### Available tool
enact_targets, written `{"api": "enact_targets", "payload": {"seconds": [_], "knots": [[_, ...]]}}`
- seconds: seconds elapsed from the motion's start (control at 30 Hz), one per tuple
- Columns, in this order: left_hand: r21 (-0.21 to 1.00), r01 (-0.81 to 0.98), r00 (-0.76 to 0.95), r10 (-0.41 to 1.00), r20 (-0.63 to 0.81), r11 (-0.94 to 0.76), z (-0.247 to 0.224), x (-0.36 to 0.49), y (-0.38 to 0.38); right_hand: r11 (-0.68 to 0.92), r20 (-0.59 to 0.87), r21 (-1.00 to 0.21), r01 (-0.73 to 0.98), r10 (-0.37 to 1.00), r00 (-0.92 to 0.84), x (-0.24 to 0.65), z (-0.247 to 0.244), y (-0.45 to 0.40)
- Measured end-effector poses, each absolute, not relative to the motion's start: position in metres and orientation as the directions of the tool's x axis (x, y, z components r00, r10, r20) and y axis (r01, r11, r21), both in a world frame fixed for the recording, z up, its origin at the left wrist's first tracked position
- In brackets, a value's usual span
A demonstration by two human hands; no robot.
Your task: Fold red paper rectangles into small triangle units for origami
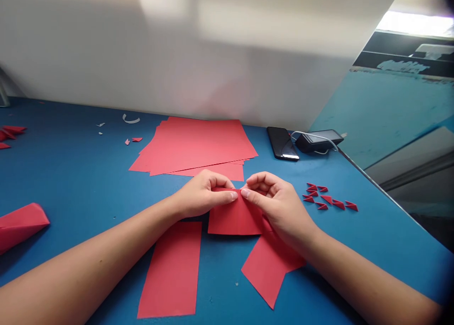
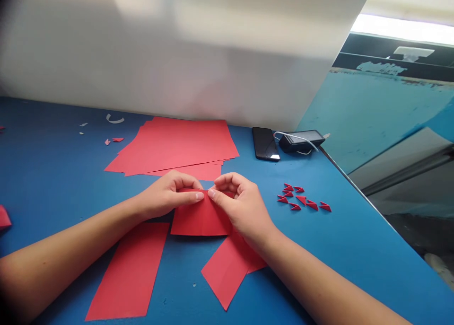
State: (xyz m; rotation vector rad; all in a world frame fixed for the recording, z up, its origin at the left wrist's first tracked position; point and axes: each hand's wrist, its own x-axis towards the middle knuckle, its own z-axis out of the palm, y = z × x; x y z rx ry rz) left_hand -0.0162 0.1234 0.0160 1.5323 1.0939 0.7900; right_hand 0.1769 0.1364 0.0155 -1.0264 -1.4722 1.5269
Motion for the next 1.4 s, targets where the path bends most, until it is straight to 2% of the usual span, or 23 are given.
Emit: {"api": "enact_targets", "payload": {"seconds": [0.63,0.87,1.0,1.17,1.4], "knots": [[0.983,0.182,0.282,0.958,-0.046,-0.006,0.0138,-0.0142,0.1245,-0.167,-0.126,-0.982,-0.089,0.929,-0.349,0.1765,0.0109,0.139],[0.974,0.221,0.206,0.979,-0.007,-0.04,0.0149,-0.0154,0.1257,-0.201,-0.146,-0.973,-0.116,0.917,-0.37,0.178,0.0111,0.1398],[0.986,0.164,0.223,0.973,-0.055,0.018,0.0133,-0.0152,0.1249,-0.163,-0.112,-0.979,-0.124,0.933,-0.341,0.1787,0.0138,0.1405],[0.998,-0.009,0.167,0.984,-0.066,0.069,0.0114,-0.0142,0.1232,-0.154,-0.092,-0.978,-0.141,0.925,-0.369,0.1798,0.0146,0.1396],[0.996,-0.034,0.292,0.954,-0.073,0.087,0.0122,-0.0149,0.1228,-0.188,-0.126,-0.971,-0.15,0.929,-0.349,0.1788,0.017,0.1384]]}}
